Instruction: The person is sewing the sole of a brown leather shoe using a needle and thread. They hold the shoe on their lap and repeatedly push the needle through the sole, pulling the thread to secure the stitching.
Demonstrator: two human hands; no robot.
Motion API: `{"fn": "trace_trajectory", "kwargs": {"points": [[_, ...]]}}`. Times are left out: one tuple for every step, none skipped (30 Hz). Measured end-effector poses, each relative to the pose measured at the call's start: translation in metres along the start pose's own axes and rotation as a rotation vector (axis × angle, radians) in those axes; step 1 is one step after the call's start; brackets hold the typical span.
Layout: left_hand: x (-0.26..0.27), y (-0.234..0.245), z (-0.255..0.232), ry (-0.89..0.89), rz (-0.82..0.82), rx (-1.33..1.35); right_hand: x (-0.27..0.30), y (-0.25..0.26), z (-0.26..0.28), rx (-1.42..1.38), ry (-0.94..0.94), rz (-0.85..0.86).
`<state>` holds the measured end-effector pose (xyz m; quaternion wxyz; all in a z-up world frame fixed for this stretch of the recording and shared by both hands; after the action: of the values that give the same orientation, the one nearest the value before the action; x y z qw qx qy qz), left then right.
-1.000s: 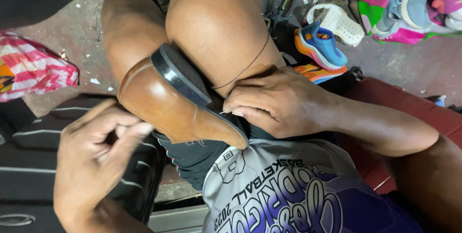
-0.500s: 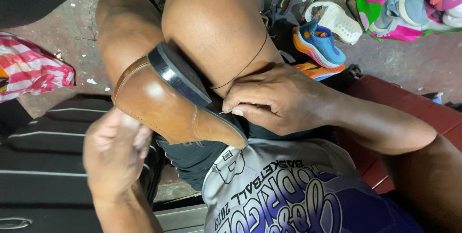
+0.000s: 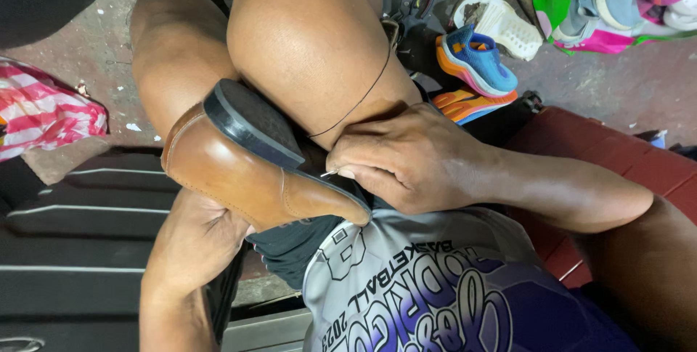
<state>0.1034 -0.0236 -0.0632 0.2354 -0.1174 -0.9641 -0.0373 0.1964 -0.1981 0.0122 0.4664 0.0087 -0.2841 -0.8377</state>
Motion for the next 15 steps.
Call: {"fn": "trace_trajectory", "kwargs": {"points": [[-0.002, -0.002, -0.004, -0.028, 0.010, -0.009, 0.000, 0.000, -0.002, 0.007, -0.014, 0.005], [-0.002, -0.003, -0.009, -0.051, 0.021, -0.019, 0.000, -0.001, -0.002, 0.010, -0.030, 0.010], [-0.001, -0.002, -0.011, -0.043, 0.003, -0.003, 0.000, -0.004, -0.003, 0.023, -0.045, 0.021], [-0.003, -0.002, -0.014, -0.040, -0.012, 0.010, 0.000, -0.004, -0.005, 0.038, -0.062, 0.025], [-0.004, -0.003, -0.017, -0.037, -0.026, 0.023, 0.001, -0.004, -0.007, 0.054, -0.079, 0.030], [-0.005, -0.003, -0.017, -0.006, -0.045, 0.030, 0.001, -0.004, -0.005, 0.063, -0.072, 0.018], [-0.005, -0.002, -0.017, 0.025, -0.064, 0.035, 0.002, -0.004, -0.003, 0.072, -0.066, 0.007], [-0.005, -0.001, -0.016, 0.057, -0.085, 0.042, 0.003, -0.004, -0.002, 0.082, -0.058, -0.003], [-0.007, -0.003, -0.019, 0.045, -0.079, 0.025, 0.004, -0.004, -0.002, 0.094, -0.061, -0.011], [-0.006, -0.003, -0.022, 0.036, -0.081, 0.009, 0.005, -0.004, 0.000, 0.104, -0.057, -0.012], [-0.006, -0.003, -0.024, 0.027, -0.084, -0.007, 0.005, -0.005, 0.001, 0.114, -0.053, -0.014], [-0.005, -0.003, -0.024, 0.031, -0.090, -0.001, 0.005, -0.006, 0.001, 0.132, -0.055, -0.020], [-0.004, -0.003, -0.025, 0.036, -0.096, 0.004, 0.006, -0.006, 0.001, 0.150, -0.057, -0.026], [-0.005, -0.004, -0.025, 0.036, -0.097, 0.010, 0.007, -0.006, 0.001, 0.172, -0.062, -0.037], [-0.005, -0.003, -0.026, 0.043, -0.112, 0.001, 0.007, -0.008, 0.000, 0.193, -0.062, -0.014]]}}
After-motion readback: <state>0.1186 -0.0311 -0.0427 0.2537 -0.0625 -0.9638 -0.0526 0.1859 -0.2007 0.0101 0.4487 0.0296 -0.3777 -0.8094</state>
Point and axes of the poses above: each hand's wrist, its own x-axis away from the middle knuckle, its own y-axis out of the back of the hand, z = x × y, the point moved 10 cm from there along -x, towards the middle knuckle, and after that the axes turned 13 degrees about -y, right-handed, at the moved point
